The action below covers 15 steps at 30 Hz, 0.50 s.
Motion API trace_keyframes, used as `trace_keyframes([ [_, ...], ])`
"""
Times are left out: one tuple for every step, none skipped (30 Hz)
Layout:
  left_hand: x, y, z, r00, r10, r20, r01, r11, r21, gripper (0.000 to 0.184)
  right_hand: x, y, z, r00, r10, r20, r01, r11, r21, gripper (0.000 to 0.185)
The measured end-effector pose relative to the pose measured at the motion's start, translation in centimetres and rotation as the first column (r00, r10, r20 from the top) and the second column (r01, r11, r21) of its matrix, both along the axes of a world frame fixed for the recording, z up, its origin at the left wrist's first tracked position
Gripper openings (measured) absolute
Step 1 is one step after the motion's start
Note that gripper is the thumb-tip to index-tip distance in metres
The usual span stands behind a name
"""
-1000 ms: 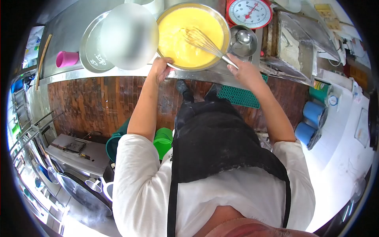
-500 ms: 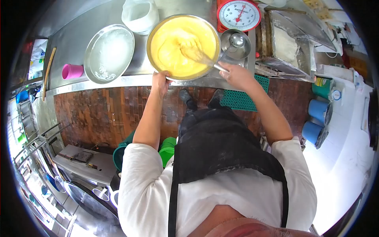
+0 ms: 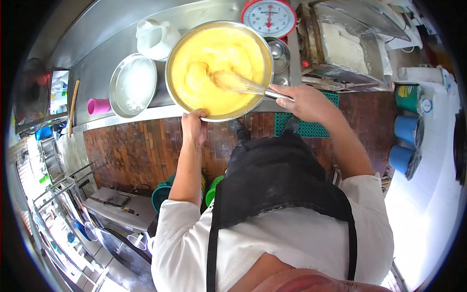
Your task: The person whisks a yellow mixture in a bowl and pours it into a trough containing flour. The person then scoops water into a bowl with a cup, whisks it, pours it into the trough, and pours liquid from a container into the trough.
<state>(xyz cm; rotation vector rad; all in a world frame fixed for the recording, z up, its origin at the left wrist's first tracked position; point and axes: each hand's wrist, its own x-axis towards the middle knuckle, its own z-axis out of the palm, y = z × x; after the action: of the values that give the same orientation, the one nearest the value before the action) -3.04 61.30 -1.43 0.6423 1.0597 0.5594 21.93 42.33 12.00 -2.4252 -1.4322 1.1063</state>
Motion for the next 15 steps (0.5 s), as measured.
trace_keyframes([
  [0.4,-1.0,0.4,1.000,-0.019,-0.015,0.019,1.000,-0.007,0.034,1.9,-1.4,0.6,0.997,0.043,-0.067,-0.040,0.998,0.038,0.045],
  [0.9,-2.2,0.6,0.999,-0.036,-0.032,0.035,0.999,-0.016,0.034,3.1,-3.1,0.4,0.999,0.005,-0.054,0.000,0.997,0.081,0.045],
  [1.7,-3.3,1.0,0.999,-0.035,-0.002,0.034,0.999,-0.025,0.037,4.2,-4.4,0.3,0.999,-0.027,-0.039,0.032,0.992,0.125,0.045],
  [2.7,-4.9,1.4,1.000,-0.004,0.015,0.004,1.000,-0.018,0.038,5.3,-5.7,0.4,0.998,-0.057,-0.026,0.061,0.984,0.168,0.044],
  [3.8,-6.9,1.9,0.999,0.027,0.032,-0.027,1.000,-0.012,0.039,5.8,-7.4,0.7,0.996,-0.087,0.037,0.085,0.996,0.042,0.044],
  [5.4,-8.8,3.1,0.997,0.058,0.053,-0.058,0.998,-0.003,0.040,7.4,-9.1,0.8,1.000,-0.017,0.025,0.014,0.995,0.097,0.044],
  [6.8,-10.8,4.0,0.996,0.075,0.056,-0.075,0.997,-0.007,0.041,9.3,-11.1,0.8,0.999,0.051,0.014,-0.053,0.987,0.151,0.044],
  [8.2,-12.7,4.8,0.994,0.090,0.058,-0.089,0.996,-0.011,0.042,11.1,-12.9,0.9,0.993,0.116,0.007,-0.115,0.972,0.204,0.044],
  [9.6,-14.7,5.2,0.992,0.106,0.062,-0.105,0.994,-0.016,0.042,12.9,-14.5,1.1,0.997,0.077,0.013,-0.078,0.973,0.217,0.044],
  [11.0,-16.5,5.1,0.992,0.091,0.082,-0.090,0.996,-0.016,0.043,14.2,-16.0,1.4,0.996,0.064,0.064,-0.076,0.978,0.195,0.044],
  [12.0,-18.0,4.5,0.993,0.073,0.097,-0.072,0.997,-0.018,0.044,15.0,-17.6,1.8,0.992,0.050,0.112,-0.069,0.983,0.172,0.044],
  [12.5,-19.5,3.7,0.993,0.052,0.108,-0.049,0.998,-0.027,0.045,15.7,-19.2,2.3,0.987,0.034,0.155,-0.056,0.988,0.142,0.044],
  [13.3,-20.6,3.1,0.997,-0.005,0.081,0.011,0.997,-0.078,0.047,17.0,-20.6,3.6,0.986,0.080,0.148,-0.096,0.990,0.108,0.045],
  [14.2,-22.2,2.6,0.997,0.000,0.083,0.009,0.994,-0.107,0.046,18.4,-22.1,3.9,0.988,0.070,0.135,-0.083,0.993,0.090,0.045],
  [15.8,-23.6,3.0,0.996,0.005,0.093,0.007,0.992,-0.130,0.046,20.0,-23.4,4.0,0.990,0.061,0.130,-0.072,0.994,0.078,0.045],
])
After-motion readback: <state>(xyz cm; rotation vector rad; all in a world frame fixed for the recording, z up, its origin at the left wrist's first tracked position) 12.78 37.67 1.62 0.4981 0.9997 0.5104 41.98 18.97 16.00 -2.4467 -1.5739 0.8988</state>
